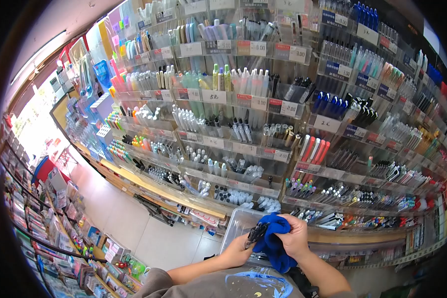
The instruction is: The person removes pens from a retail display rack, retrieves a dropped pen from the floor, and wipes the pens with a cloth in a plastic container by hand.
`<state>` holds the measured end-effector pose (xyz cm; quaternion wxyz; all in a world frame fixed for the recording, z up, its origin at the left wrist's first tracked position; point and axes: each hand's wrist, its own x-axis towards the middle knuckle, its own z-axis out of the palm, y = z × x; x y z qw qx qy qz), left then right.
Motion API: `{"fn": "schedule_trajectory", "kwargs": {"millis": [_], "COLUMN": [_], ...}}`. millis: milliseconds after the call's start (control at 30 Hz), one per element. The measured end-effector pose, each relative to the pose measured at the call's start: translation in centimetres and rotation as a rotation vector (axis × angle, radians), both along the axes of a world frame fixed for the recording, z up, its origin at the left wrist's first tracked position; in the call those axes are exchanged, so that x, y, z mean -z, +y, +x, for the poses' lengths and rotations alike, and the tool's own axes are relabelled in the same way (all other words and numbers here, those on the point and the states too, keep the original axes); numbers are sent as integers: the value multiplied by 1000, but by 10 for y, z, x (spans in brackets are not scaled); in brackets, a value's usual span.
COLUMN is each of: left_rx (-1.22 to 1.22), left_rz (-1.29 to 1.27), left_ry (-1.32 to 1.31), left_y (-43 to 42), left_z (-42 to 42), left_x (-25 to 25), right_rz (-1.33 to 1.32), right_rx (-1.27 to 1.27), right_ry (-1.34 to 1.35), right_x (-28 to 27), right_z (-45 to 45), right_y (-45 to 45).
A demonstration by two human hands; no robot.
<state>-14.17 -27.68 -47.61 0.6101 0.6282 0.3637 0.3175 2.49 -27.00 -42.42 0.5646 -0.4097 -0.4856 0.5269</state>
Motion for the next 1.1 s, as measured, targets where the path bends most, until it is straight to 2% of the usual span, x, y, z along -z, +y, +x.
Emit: {"fn": "schedule_trajectory", "kwargs": {"millis": [67, 200, 300, 367, 400, 433, 500, 567, 633, 733, 833, 867, 900, 967, 1000, 1100], "left_rx": [21, 82, 152, 57, 70, 88, 15, 20, 73, 81, 85, 85, 103, 94, 77, 12], "left_rz": [-50, -221, -171, -206, -313, -420, -422, -371, -350, -261, -119, -69, -37, -72, -47, 4], "left_ry": [25, -101, -174, -185, -391, -598, -628, -608, -533, -358, 13, 138, -39, -88, -72, -83], "left_y": [1, 1, 2, 1, 5, 8, 9, 8, 7, 4, -5, -8, -11, -15, -13, -10], "left_z": [-2, -3, -3, -7, -5, -3, -4, -4, -4, -3, -3, -3, 0, 0, 1, 6], "left_x": [12, 16, 15, 8, 11, 14, 13, 11, 16, 12, -26, -35, -39, -46, -38, -3], "right_rz": [-10, -47, -19, -52, -95, 80, 323, 225, 147, -7, -175, -65, 46, 138, 125, 12], "right_rx": [6, 0, 30, 35, -16, -21, -126, -311, -379, -423, -506, -535, -564, -641, -511, -460], "right_ry": [-28, 17, 7, -112, -74, -472, -895, -1122, -1094, -770, -495, -469, -441, -446, -416, -334], "right_x": [3, 8, 8, 14, 16, 12, 22, 15, 12, -10, -18, -20, -21, -12, -29, -25], "right_z": [2, 3, 4, 3, -3, 3, 6, 14, 23, 27, 19, 14, 8, 3, -10, -19], "right_y": [1, 0, -2, -3, -2, -5, 1, -1, 7, 9, 11, 13, 15, 20, 7, 6]}}
